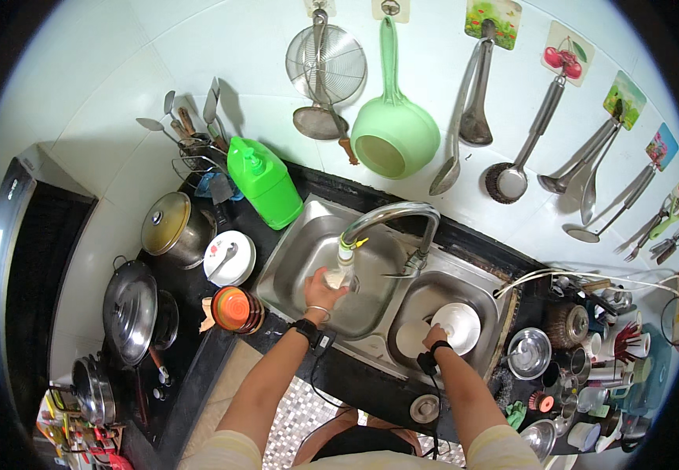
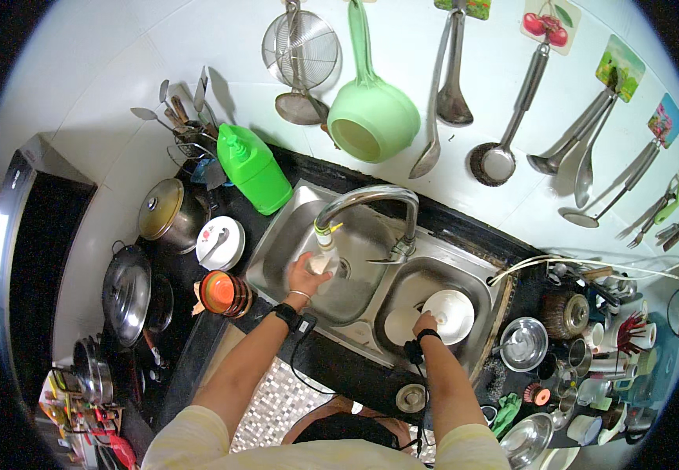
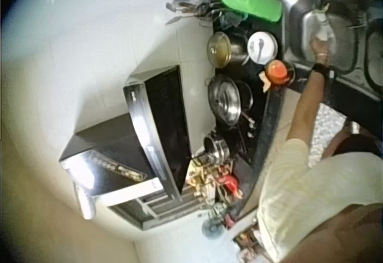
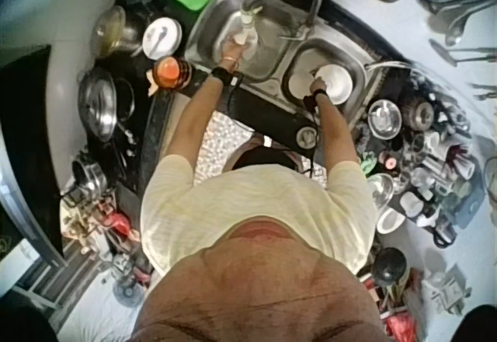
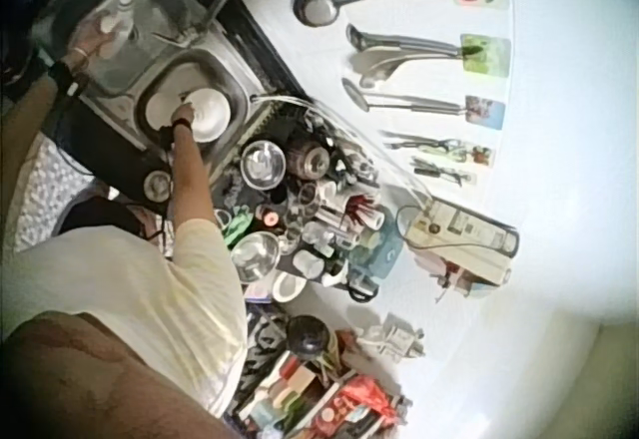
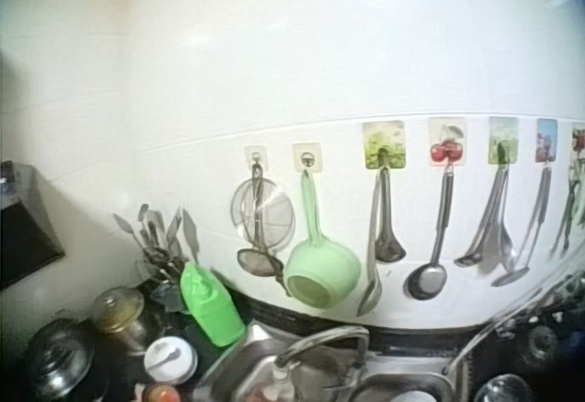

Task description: The person washes various dishes and utensils by hand. They rinse a bunch of chopsticks under a running faucet, place a cup and several bowls into the sink, and then use a sponge to scrub a bowl, a plate, and a larger container before rinsing them and setting them aside on the counter. Finally, they pick up a small metal bowl and a metal container to wash.

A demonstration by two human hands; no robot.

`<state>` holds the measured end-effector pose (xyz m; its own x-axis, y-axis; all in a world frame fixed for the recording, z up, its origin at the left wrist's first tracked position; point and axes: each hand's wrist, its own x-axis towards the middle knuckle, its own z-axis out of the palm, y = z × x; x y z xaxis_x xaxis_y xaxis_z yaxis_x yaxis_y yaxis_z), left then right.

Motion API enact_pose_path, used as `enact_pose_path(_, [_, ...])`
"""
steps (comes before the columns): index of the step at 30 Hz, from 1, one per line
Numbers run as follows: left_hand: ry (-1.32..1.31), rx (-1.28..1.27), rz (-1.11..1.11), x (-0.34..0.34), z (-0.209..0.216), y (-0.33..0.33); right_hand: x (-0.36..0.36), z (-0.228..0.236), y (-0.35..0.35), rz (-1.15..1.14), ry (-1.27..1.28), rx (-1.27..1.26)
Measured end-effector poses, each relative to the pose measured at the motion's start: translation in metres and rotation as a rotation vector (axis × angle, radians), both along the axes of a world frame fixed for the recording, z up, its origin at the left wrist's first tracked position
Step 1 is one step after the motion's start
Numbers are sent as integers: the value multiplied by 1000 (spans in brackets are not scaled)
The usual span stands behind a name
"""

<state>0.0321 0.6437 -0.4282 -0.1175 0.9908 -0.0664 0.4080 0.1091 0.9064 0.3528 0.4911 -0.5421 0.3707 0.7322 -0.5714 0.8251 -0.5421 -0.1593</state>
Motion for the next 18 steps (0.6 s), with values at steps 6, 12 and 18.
enact_pose_path(6, [600,214,-169,-7,71,-23,4,-29,6,178,-39,-124])
enact_pose_path(12, [769,421,-435,9,76,-26,58,-86,8,1037,53,-268])
enact_pose_path(18, [-622,-549,162,-47,85,-56,44,88,13,-492,1036,-331])
